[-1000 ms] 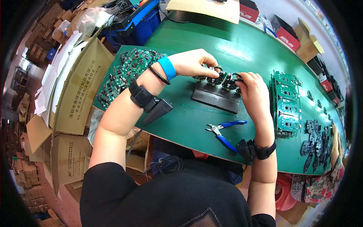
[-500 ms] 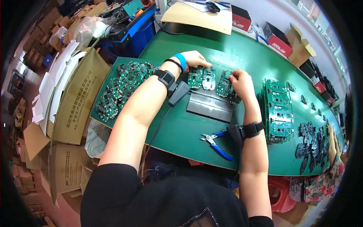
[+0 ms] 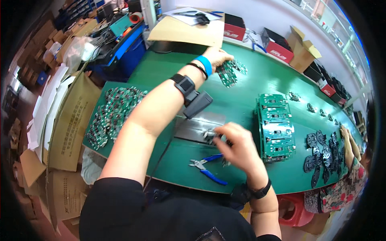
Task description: The person uses wire cutters to snip the connecting tabs between individual circuit boards on a larger panel. After cutting, they separate the individual boards and place them on the table. The process is repeated for multiple panels throughout the video.
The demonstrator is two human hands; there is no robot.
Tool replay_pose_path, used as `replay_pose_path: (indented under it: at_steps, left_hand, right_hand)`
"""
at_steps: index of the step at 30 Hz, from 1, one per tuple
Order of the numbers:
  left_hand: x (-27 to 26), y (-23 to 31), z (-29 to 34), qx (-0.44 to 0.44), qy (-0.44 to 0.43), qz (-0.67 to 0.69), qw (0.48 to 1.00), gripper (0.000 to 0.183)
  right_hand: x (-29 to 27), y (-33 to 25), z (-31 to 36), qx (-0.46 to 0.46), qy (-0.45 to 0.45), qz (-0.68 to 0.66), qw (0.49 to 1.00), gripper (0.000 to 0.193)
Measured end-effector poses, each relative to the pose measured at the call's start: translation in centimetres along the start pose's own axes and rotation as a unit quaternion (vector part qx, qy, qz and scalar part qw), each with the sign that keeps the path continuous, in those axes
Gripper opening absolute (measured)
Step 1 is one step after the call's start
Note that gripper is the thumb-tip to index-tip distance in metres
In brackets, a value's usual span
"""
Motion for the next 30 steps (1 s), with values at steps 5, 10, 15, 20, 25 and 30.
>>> replay_pose_path:
  at_steps: [5,10,15,20,25,30]
  left_hand:
    - [6.9,-3.6,-4.4,-0.05,0.032,0.024,0.998,0.018]
    - [11.7,-5.0,-6.8,-0.081,0.002,-0.011,0.997,0.032]
    - [15.7,-7.8,-9.3,-0.066,-0.006,-0.001,0.998,0.033]
    - [16.6,-9.0,-10.5,0.032,0.037,-0.119,0.992,0.048]
    - [13.0,-7.2,-11.0,0.085,0.119,-0.103,0.984,0.032]
    - [8.9,-6.4,-11.0,0.039,0.267,-0.025,0.963,0.05]
  right_hand:
    - [0.1,0.5,0.7,0.003,-0.098,-0.162,0.982,0.019]
    - [-1.2,0.5,1.5,0.011,-0.079,-0.222,0.972,0.019]
    - [-0.9,0.6,1.9,-0.006,-0.007,-0.21,0.978,0.019]
    - [0.0,1.0,2.0,0.005,-0.02,-0.207,0.978,0.018]
    - [0.6,1.1,2.1,0.004,-0.027,-0.199,0.98,0.017]
    - [0.4,0.9,2.0,0.008,-0.028,-0.192,0.981,0.017]
Point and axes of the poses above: each hand's wrist, its own z-axis away from the middle knuckle, its own x-axis out of the palm, y = z × x, the point moved 1 cm from there along -z, towards the middle knuckle, and after that the axes turned 10 degrees about -x, right-handed, at the moved point
